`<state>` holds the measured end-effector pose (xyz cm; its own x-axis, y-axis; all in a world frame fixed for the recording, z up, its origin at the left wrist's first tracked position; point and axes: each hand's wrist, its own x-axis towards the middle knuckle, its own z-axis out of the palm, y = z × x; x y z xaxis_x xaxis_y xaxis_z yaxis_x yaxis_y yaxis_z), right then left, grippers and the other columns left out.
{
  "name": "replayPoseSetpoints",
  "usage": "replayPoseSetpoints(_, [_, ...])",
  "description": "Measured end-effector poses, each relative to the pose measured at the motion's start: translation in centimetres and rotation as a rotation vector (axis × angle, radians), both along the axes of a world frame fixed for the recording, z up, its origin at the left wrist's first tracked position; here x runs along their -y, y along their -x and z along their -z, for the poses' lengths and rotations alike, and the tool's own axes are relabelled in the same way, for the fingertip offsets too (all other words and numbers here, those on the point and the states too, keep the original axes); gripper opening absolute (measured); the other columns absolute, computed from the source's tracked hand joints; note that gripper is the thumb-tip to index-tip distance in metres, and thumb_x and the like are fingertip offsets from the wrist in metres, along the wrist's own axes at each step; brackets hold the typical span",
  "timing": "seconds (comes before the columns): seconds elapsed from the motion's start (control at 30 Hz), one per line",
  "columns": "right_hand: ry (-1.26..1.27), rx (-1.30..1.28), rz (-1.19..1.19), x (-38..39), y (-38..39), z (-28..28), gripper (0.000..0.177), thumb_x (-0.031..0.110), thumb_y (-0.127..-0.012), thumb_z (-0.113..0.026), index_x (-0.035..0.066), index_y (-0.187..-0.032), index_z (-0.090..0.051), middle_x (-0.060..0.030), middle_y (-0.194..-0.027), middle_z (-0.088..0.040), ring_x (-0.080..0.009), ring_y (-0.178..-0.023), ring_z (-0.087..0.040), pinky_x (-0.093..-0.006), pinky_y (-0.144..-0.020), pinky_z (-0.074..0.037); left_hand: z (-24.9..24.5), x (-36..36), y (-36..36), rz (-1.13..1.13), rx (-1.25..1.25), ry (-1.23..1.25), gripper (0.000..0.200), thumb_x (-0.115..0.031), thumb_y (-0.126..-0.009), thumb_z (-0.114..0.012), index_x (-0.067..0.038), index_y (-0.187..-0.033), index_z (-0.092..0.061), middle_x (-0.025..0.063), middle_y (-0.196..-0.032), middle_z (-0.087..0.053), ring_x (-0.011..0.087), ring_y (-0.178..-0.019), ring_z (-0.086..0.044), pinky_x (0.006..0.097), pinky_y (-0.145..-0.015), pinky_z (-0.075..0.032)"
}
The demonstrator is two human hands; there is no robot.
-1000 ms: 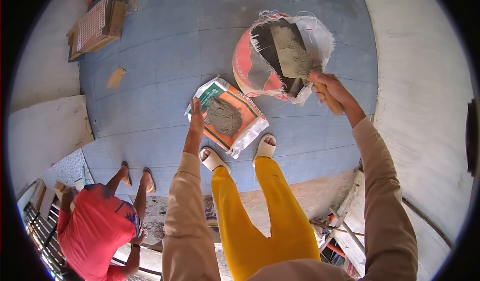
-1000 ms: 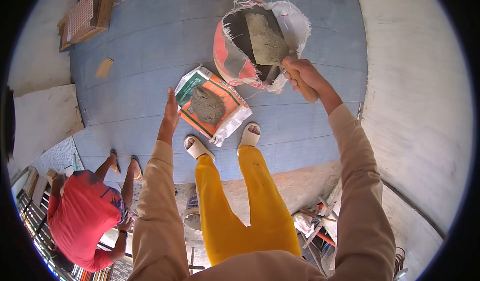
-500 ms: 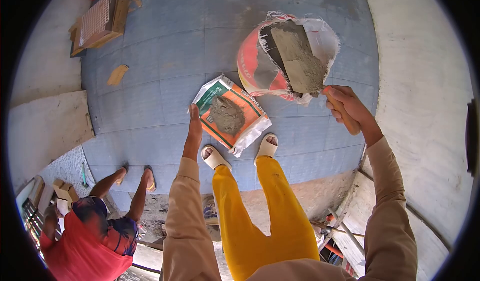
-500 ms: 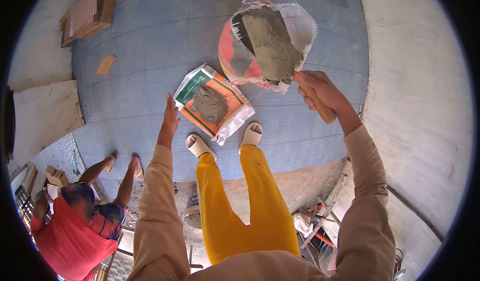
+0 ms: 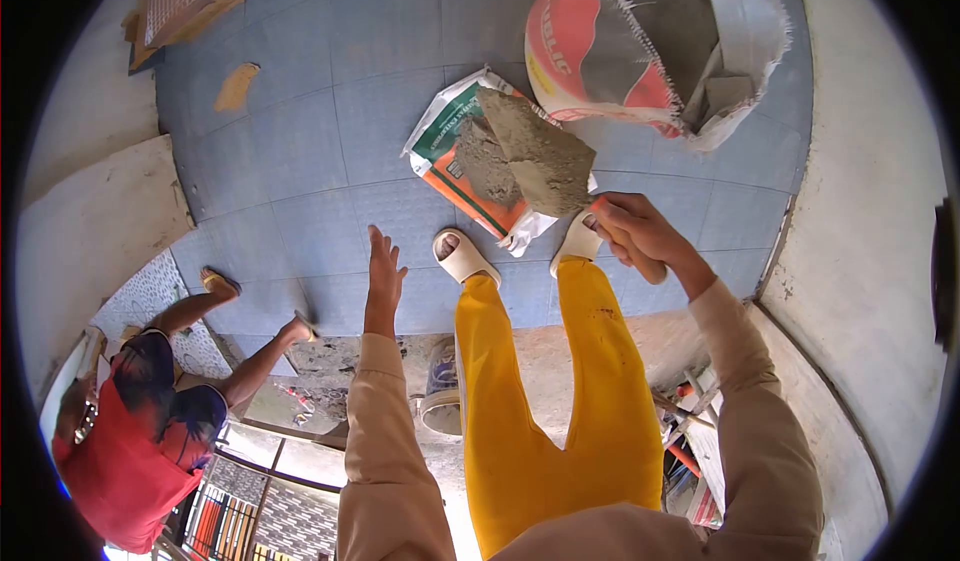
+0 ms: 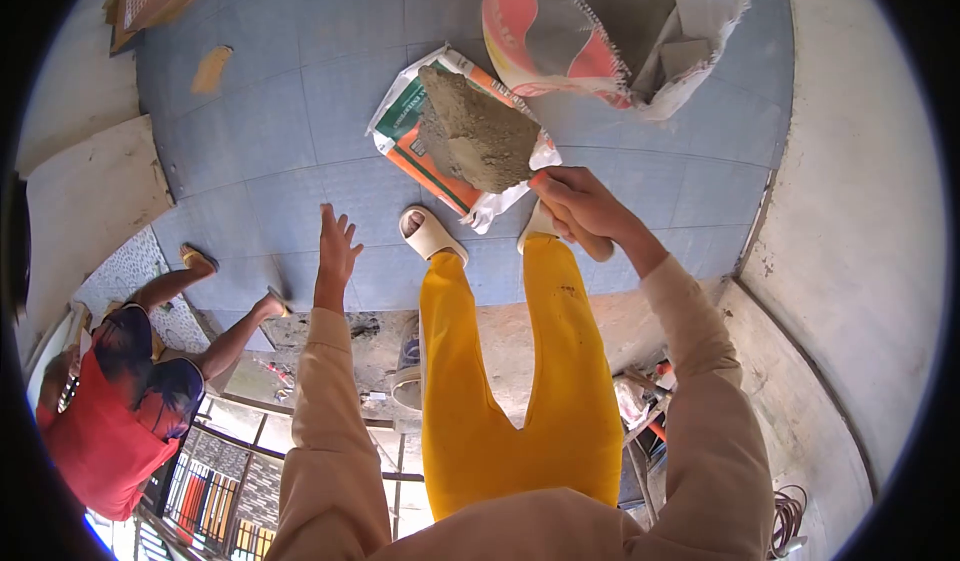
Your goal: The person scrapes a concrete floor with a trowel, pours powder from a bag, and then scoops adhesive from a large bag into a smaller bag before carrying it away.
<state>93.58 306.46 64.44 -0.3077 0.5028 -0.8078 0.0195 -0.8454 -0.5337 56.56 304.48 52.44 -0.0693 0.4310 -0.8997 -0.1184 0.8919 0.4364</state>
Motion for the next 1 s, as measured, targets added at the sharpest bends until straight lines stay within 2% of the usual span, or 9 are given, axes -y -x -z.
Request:
replayPoseSetpoints(0.2, [-0.035,0.042,0.029,3.8,3.0,19.2,0.027,0.029,-0.090,-0.046,0.005,-0.079,-0.047,-0.0016,-0.063,-0.046,-0.0090,-0.044,-0.045,-0.0247,-0.039,-0.039,2.9,6.7,4.6,-0.032,-0.049,0.147,0.084,-0.069,-0.082,-0.024,-0.016,-0.142,0.002,0.0190,-0.146,-0.006,0.0349,-0.134,-0.012,0.0560,-0.103,-0.014])
replayPoseSetpoints(0.33, [-0.143,0.265,-0.006,4.6,3.9,25.4,0.025,0.027,-0.083,-0.053,0.003,-0.078,-0.046,-0.0065,-0.063,-0.049,-0.0162,-0.046,-0.050,-0.0292,-0.043,-0.043,3.8,10.4,7.0,0.001,-0.074,0.194,0.083,-0.069,-0.083,-0.023,-0.016,-0.142,0.001,0.0225,-0.144,-0.008,0.0385,-0.132,-0.016,0.0587,-0.101,-0.016])
replayPoseSetpoints(0.37, [-0.137,0.268,-0.005,4.7,4.3,26.2,0.025,0.027,-0.083,-0.053,0.003,-0.078,-0.046,-0.0065,-0.063,-0.049,-0.0162,-0.046,-0.050,-0.0292,-0.043,-0.043,3.8,10.8,7.2,0.004,-0.079,0.212,0.083,-0.069,-0.082,-0.022,-0.016,-0.142,0.001,0.0228,-0.144,-0.010,0.0384,-0.131,-0.017,0.0586,-0.101,-0.017])
replayPoseSetpoints(0.43, [-0.263,0.617,-0.132,4.8,5.4,27.3,0.023,0.022,-0.078,-0.053,0.000,-0.081,-0.048,-0.0159,-0.068,-0.054,-0.0297,-0.056,-0.058,-0.0383,-0.053,-0.048,4.0,11.6,7.4,-0.009,-0.078,0.227,0.083,-0.069,-0.083,-0.022,-0.016,-0.142,0.000,0.0227,-0.143,-0.011,0.0384,-0.131,-0.019,0.0584,-0.101,-0.018])
replayPoseSetpoints(0.47, [-0.263,0.624,-0.134,5.3,6.1,28.1,0.023,0.022,-0.078,-0.053,0.000,-0.081,-0.048,-0.0159,-0.068,-0.054,-0.0297,-0.056,-0.058,-0.0383,-0.053,-0.048,4.2,11.8,7.3,-0.023,-0.079,0.237,0.082,-0.069,-0.083,-0.022,-0.016,-0.142,-0.001,0.0226,-0.143,-0.013,0.0383,-0.130,-0.020,0.0581,-0.101,-0.019])
replayPoseSetpoints(0.53, [-0.544,0.955,-0.288,6.0,7.7,29.3,0.024,0.019,-0.076,-0.051,-0.002,-0.087,-0.047,-0.0231,-0.075,-0.057,-0.0405,-0.073,-0.058,-0.0458,-0.065,-0.048,4.1,12.0,6.9,0.005,-0.084,0.229,0.082,-0.069,-0.083,-0.022,-0.016,-0.142,-0.002,0.0224,-0.143,-0.015,0.0378,-0.130,-0.022,0.0574,-0.100,-0.021])
replayPoseSetpoints(0.7, [-0.422,1.062,-0.346,5.7,11.5,27.4,0.033,0.011,-0.075,-0.055,0.001,-0.101,-0.038,-0.0230,-0.095,-0.052,-0.0416,-0.079,-0.057,-0.0498,-0.068,-0.048,4.2,11.6,5.7,0.116,-0.100,0.161,0.080,-0.070,-0.082,-0.022,-0.020,-0.142,-0.006,0.0201,-0.141,-0.021,0.0343,-0.128,-0.028,0.0526,-0.100,-0.026])
replayPoseSetpoints(0.8, [-0.419,1.067,-0.335,6.0,12.3,26.4,0.036,0.006,-0.071,-0.061,0.005,-0.100,-0.039,-0.0195,-0.103,-0.049,-0.0390,-0.085,-0.057,-0.0468,-0.069,-0.049,4.0,11.0,5.2,0.177,-0.092,0.116,0.081,-0.071,-0.081,-0.023,-0.021,-0.142,-0.006,0.0197,-0.142,-0.019,0.0353,-0.129,-0.026,0.0535,-0.100,-0.024])
replayPoseSetpoints(1.0, [-0.351,1.017,-0.335,5.8,11.5,25.3,0.039,0.006,-0.071,-0.060,0.004,-0.102,-0.037,-0.0193,-0.106,-0.048,-0.0387,-0.087,-0.057,-0.0473,-0.071,-0.048,4.3,11.6,4.6,0.207,-0.109,0.126,0.082,-0.072,-0.080,-0.023,-0.019,-0.142,-0.007,0.0211,-0.142,-0.019,0.0370,-0.128,-0.027,0.0543,-0.100,-0.025])
